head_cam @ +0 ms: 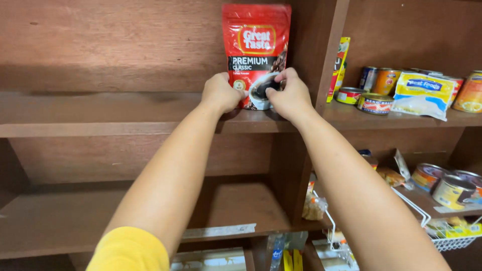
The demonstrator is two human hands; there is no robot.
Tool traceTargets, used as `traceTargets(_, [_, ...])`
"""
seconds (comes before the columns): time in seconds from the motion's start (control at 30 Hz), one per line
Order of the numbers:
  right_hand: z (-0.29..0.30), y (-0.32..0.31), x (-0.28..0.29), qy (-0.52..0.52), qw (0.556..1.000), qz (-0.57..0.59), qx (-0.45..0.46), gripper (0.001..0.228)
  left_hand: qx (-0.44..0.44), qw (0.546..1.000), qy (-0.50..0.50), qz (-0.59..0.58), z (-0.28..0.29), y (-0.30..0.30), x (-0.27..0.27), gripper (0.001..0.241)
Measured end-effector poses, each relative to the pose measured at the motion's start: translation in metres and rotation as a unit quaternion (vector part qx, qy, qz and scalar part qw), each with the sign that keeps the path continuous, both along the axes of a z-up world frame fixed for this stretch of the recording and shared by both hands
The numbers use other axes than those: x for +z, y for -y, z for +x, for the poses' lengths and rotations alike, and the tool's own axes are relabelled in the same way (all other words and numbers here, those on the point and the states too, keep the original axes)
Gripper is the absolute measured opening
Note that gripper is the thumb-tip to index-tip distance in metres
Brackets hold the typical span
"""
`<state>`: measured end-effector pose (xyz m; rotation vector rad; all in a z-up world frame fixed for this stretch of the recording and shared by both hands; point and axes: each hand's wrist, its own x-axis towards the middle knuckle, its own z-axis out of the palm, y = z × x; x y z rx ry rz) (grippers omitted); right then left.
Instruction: Stock grocery items onto shelves from a cardboard box.
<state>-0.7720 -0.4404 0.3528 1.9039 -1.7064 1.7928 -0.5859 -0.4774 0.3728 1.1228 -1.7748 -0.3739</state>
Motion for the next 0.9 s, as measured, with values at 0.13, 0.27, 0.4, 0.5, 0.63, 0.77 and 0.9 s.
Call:
traceTargets(0.13, [-0.012, 0.034, 0.002, 0.029, 0.998, 0.056, 0.027, 0.042, 0.048, 0.998, 0.028, -0.008, -0.017, 0.025, 0.004, 0.042])
traceTargets(0.27, [-0.02, 0.055, -0.003, 0.054, 0.993, 0.099, 0.021, 0.051, 0.048, 0.995, 0.085, 0.012, -0.028, 0.062, 0.002, 0.042])
traceTargets(0.4, [-0.014, 0.05, 0.003, 0.022, 0.992, 0.122, -0.031, 0.057, 0.039, 0.99, 0.135, 0.015, -0.034, 0.082, 0.003, 0.044])
traceTargets(0.5, [-0.016, 0.051, 0.001, 0.005, 0.992, 0.118, -0.038, 0.053, 0.036, 0.992, 0.121, 0.002, -0.034, 0.078, 0.005, 0.062])
traceTargets(0.63, [-0.014, 0.048, 0.005, -0.021, 0.992, 0.117, -0.044, 0.046, 0.029, 0.992, 0.121, 0.012, -0.034, 0.08, 0.004, 0.064])
traceTargets(0.77, [-0.012, 0.042, 0.007, -0.048, 0.985, 0.146, -0.073, 0.04, -0.001, 0.993, 0.116, 0.035, -0.032, 0.07, 0.004, 0.06])
traceTargets(0.9, [-0.007, 0.034, 0.009, -0.074, 0.98, 0.155, -0.1, 0.035, -0.002, 0.994, 0.11, 0.026, -0.032, 0.072, 0.004, 0.056])
